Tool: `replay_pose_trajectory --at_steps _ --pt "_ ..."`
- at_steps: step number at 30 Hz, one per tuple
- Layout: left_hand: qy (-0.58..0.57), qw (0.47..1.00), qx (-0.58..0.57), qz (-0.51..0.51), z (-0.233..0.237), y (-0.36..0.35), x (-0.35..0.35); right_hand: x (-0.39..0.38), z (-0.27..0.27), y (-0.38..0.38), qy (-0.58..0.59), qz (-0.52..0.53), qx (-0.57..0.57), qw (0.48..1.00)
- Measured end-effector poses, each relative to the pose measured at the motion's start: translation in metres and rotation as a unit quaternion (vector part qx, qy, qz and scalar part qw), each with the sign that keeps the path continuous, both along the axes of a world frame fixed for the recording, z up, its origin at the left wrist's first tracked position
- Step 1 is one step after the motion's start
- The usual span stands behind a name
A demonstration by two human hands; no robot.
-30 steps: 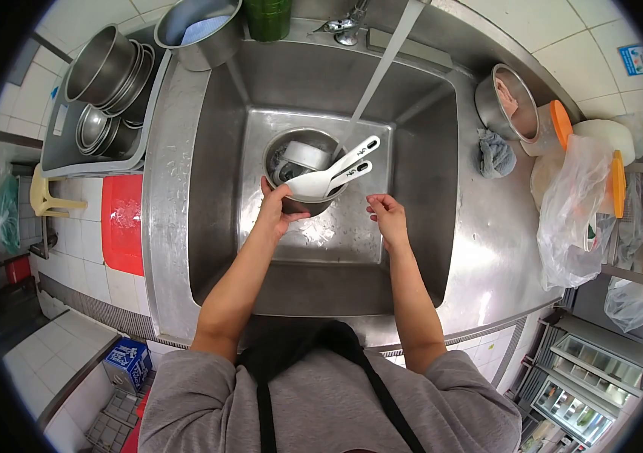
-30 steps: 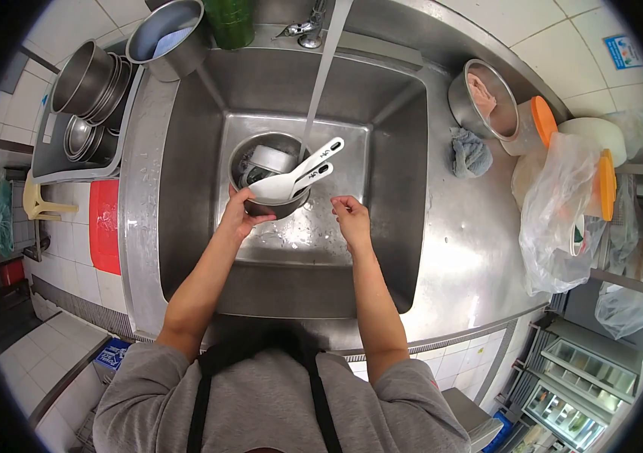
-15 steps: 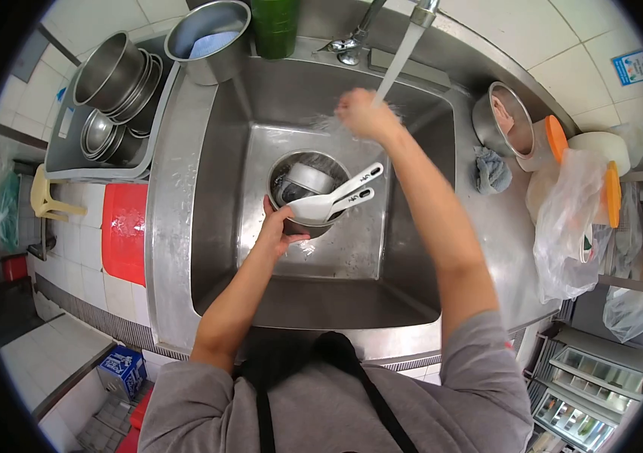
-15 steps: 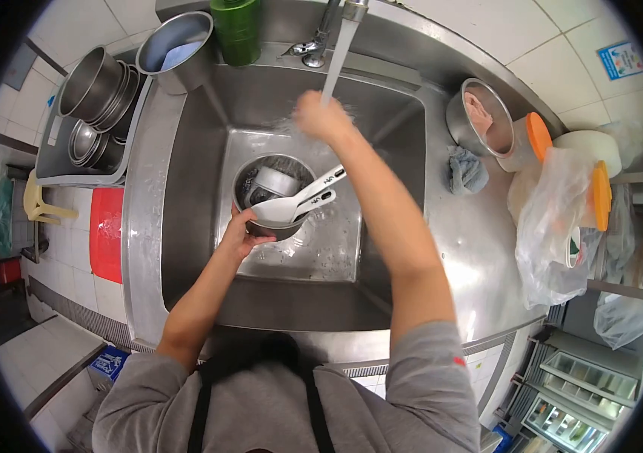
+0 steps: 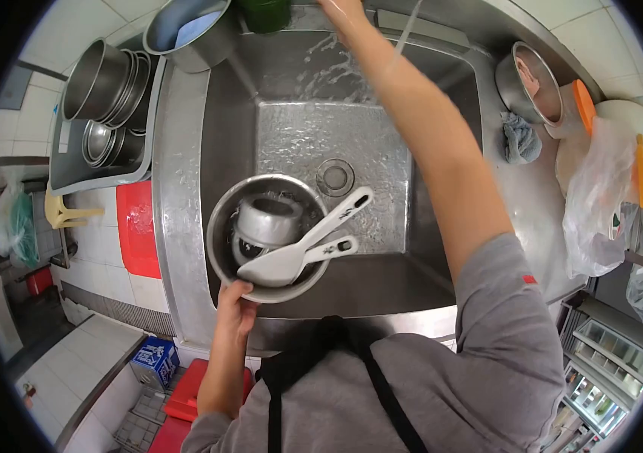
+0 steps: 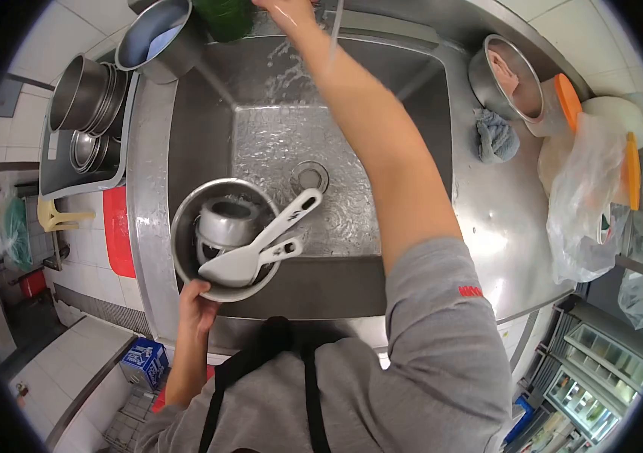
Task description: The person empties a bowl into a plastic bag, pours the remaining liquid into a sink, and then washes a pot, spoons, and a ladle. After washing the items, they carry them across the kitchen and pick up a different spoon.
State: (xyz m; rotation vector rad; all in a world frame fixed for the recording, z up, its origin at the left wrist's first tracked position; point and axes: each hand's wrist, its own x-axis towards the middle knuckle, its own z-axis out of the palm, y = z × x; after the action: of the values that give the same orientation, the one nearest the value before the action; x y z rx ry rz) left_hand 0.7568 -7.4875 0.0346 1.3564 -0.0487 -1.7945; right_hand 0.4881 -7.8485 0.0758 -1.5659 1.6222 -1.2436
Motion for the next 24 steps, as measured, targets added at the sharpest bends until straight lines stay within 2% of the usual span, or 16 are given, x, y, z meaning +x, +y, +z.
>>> replay_pose_trajectory --at_steps 1,3,4,5,6,7,8,9,10,12,13,15,16,19,21,24 --pt "-0.015 0.999 0.002 0.033 0.001 0.007 0.004 -0.005 -0.015 0.011 -0.166 0.028 -0.108 0.98" --pt "-0.007 0.998 0.002 0.056 0.008 0.022 0.014 -0.019 -0.075 0.047 -0.045 -0.068 -0.155 0.985" --pt "-0.01 0.999 0.014 0.043 0.01 0.03 0.024 -0.025 -0.114 0.078 0.055 -0.025 -0.121 0.991" --pt "-0.012 0.999 0.023 0.028 0.011 0.036 0.03 -0.032 -0.189 0.105 0.174 0.006 0.009 0.985" --pt "-0.019 0.999 0.027 0.036 0.015 0.04 0.03 -0.044 -0.234 0.138 0.366 0.21 0.19 0.886" --pt "-0.025 0.998 0.03 0.045 0.021 0.04 0.028 -0.05 -0.297 0.178 0.383 0.314 0.214 0.842" --pt "-0.047 0.998 0.03 0.034 0.029 0.037 0.022 -0.036 -0.292 0.208 0.401 0.309 0.367 0.78" --pt "-0.029 0.998 0.028 0.043 0.038 0.036 0.017 -0.028 -0.298 0.234 0.438 0.319 0.355 0.762" --pt "-0.025 0.998 0.026 0.048 0.041 0.037 0.015 -0.024 -0.315 0.254 0.432 0.318 0.357 0.765" --pt "-0.03 0.998 0.024 0.05 0.045 0.043 0.013 -0.012 -0.349 0.281 0.46 0.214 0.178 0.843" --pt "-0.022 0.997 0.021 0.07 0.047 0.044 0.011 -0.01 -0.357 0.278 0.454 0.212 0.177 0.847" --pt "-0.017 0.996 0.018 0.089 0.051 0.05 0.007 -0.009 -0.359 0.271 0.453 0.263 0.291 0.801" --pt "-0.025 0.995 -0.002 0.096 0.052 0.053 0.005 -0.012 -0.366 0.276 0.389 0.218 0.239 0.863" --pt "-0.046 0.992 -0.042 0.109 0.057 0.054 -0.005 -0.015 -0.36 0.274 0.448 0.232 0.203 0.839" --pt "0.012 0.992 -0.035 0.118 0.059 0.057 -0.004 -0.02 -0.354 0.274 0.431 0.243 0.203 0.845" --pt "0.029 0.991 -0.03 0.129 0.062 0.062 -0.004 -0.033 -0.342 0.291 0.41 0.271 0.215 0.844"
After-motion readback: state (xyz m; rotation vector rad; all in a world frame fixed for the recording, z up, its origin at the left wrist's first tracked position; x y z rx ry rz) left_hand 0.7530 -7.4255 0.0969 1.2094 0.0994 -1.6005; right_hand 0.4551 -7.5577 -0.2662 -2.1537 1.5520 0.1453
